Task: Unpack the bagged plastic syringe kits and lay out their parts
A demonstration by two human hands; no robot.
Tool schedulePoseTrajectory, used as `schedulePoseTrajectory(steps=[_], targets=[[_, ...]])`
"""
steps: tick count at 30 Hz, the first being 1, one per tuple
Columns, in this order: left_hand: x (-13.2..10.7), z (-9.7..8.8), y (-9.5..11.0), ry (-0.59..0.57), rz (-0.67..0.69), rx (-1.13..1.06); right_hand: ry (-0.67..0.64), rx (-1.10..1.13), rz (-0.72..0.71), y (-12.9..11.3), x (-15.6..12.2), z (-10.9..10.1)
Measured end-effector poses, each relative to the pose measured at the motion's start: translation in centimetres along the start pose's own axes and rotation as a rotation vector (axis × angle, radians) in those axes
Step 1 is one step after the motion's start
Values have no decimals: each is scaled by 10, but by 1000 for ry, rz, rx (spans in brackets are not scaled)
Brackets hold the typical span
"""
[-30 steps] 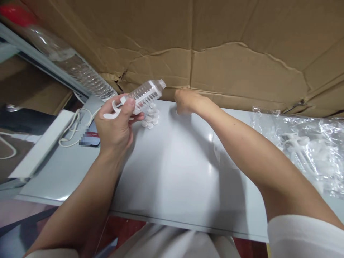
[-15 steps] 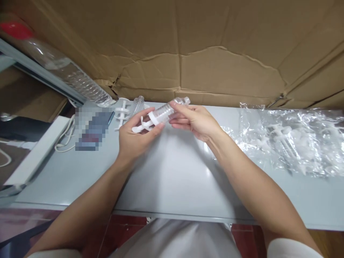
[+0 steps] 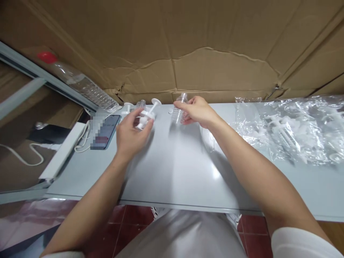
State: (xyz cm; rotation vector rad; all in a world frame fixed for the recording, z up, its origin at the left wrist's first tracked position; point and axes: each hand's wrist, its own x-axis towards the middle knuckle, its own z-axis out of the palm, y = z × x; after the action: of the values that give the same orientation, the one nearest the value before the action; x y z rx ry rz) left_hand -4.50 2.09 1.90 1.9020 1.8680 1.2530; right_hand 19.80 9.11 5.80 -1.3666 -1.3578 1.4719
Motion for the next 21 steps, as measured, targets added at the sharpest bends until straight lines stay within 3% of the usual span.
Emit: schedulePoseTrajectory(steps=[3,6,15,21], targets=[[7,19,0,-17,154,259,-39,-148,3,-5,8,11],[11,32,-3,-36,192,388,-14,-235,-12,-7,17,12],[18,51,-7,-54,191,382,26,-318,22,11,36,5],[20,53,-12,-89,221,444,11,-362,-44,7,43,12]])
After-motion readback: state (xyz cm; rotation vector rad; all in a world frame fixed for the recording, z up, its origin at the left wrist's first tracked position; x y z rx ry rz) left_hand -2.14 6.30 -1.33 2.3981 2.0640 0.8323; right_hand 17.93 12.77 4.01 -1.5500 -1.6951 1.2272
